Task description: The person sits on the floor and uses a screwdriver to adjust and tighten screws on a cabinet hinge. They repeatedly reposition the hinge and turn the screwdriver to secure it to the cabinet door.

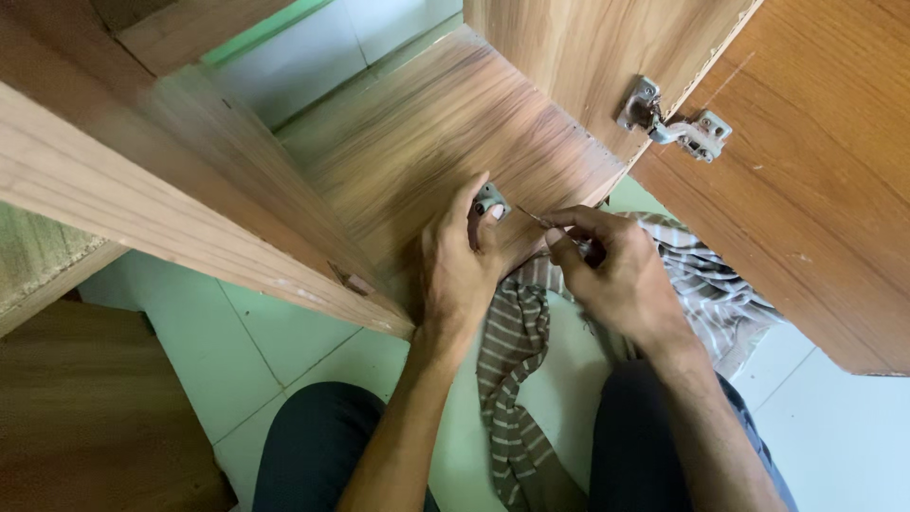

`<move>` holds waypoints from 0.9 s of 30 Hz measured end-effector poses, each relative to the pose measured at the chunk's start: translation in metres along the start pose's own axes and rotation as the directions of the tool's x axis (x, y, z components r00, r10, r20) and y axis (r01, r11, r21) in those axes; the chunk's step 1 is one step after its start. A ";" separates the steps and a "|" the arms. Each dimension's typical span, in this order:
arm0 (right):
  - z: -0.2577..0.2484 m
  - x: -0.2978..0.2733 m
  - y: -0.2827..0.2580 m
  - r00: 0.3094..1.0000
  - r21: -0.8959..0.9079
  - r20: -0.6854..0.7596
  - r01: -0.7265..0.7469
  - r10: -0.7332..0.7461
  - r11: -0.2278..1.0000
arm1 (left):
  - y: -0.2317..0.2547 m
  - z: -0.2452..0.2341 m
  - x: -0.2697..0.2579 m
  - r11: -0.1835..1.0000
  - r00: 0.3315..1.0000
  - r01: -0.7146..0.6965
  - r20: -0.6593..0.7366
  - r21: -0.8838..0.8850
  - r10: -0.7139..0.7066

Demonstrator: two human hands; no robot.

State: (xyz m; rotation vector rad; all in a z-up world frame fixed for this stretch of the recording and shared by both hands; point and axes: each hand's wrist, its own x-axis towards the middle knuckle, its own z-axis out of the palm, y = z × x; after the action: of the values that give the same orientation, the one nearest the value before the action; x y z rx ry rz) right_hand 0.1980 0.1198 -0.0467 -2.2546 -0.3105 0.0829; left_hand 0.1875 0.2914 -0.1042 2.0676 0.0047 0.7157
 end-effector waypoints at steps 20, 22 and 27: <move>0.004 0.000 -0.005 1.000 -0.009 0.019 -0.001 0.001 1.000 | 0.003 -0.001 0.000 0.996 0.999 0.012 0.038 -0.087 -0.008; 0.004 0.001 -0.005 0.998 -0.011 0.043 -0.037 0.037 0.999 | 0.003 -0.003 0.000 0.992 0.997 0.048 0.070 -0.117 -0.040; 0.003 0.001 -0.005 1.000 -0.036 0.008 -0.002 0.003 0.999 | 0.005 -0.002 0.002 1.000 0.994 0.000 0.111 -0.016 0.002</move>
State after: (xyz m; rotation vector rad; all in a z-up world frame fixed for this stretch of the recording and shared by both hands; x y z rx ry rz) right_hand 0.1972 0.1254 -0.0451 -2.2912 -0.3156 0.0881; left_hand 0.1865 0.2904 -0.0983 2.0891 -0.0650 0.5989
